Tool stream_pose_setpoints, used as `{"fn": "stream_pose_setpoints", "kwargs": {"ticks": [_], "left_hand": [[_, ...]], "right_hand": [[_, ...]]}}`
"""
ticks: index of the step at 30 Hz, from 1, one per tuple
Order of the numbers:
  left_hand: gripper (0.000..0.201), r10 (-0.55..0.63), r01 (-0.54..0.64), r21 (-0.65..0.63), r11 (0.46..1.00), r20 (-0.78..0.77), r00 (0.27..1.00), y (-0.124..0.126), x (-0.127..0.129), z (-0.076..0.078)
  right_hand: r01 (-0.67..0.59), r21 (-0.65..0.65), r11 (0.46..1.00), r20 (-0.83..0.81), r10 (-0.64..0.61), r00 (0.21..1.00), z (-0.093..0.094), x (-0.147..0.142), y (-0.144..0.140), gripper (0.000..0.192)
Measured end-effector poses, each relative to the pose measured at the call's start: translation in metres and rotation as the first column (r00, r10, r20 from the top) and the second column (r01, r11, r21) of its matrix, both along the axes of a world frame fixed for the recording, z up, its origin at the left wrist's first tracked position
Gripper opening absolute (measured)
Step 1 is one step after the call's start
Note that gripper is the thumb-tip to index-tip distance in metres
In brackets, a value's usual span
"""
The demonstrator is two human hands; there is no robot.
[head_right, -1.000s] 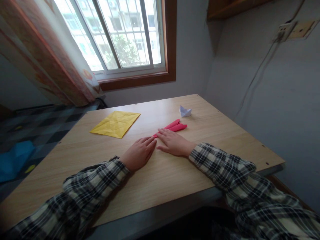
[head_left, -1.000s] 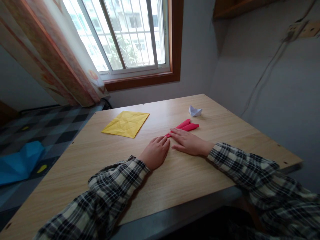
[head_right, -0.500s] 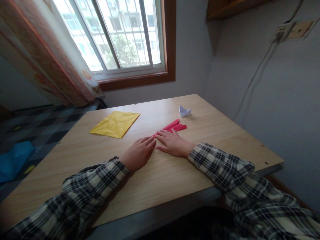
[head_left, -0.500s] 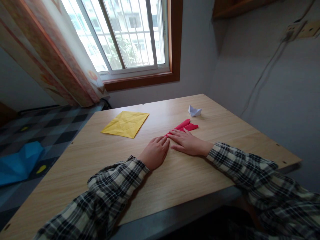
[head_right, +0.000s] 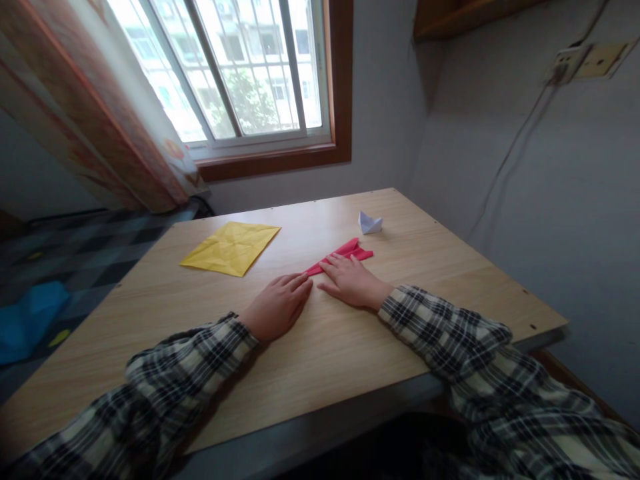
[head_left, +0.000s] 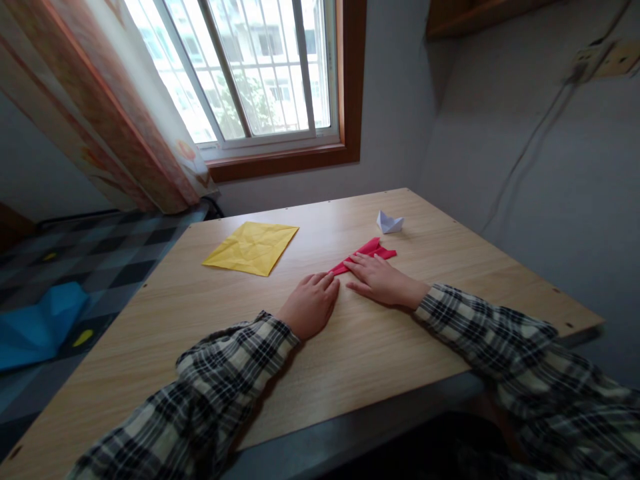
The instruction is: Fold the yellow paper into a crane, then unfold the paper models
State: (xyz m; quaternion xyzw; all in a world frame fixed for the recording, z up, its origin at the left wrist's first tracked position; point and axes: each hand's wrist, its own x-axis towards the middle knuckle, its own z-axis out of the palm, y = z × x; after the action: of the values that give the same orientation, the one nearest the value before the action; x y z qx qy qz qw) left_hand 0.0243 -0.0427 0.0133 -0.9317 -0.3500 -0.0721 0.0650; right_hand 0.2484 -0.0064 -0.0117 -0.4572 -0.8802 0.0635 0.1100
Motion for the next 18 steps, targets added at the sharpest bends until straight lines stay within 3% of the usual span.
{"fn": "stream_pose_setpoints", "kwargs": {"ticks": [5, 11, 18], "left_hand": [[0.031, 0.004, -0.003, -0.009, 1.000, 0.111, 0.994, 0.008, -0.004, -0.005], [0.029, 0.140, -0.138, -0.032, 0.990, 0.359, 0.923, 0.027, -0.011, -0.012], [0.029, 0.163, -0.153, -0.057, 0.987, 0.314, 0.935, 0.035, -0.019, -0.015]], "right_hand": [[-0.023, 0.012, 1.000, -0.022, 0.023, 0.999, -0.001, 0.002, 0.000, 0.066], [-0.119, 0.085, 0.989, -0.039, 0.122, 0.992, 0.001, 0.002, -0.001, 0.063], [-0.170, 0.123, 0.978, -0.067, 0.179, 0.982, 0.004, -0.004, -0.007, 0.056]]}}
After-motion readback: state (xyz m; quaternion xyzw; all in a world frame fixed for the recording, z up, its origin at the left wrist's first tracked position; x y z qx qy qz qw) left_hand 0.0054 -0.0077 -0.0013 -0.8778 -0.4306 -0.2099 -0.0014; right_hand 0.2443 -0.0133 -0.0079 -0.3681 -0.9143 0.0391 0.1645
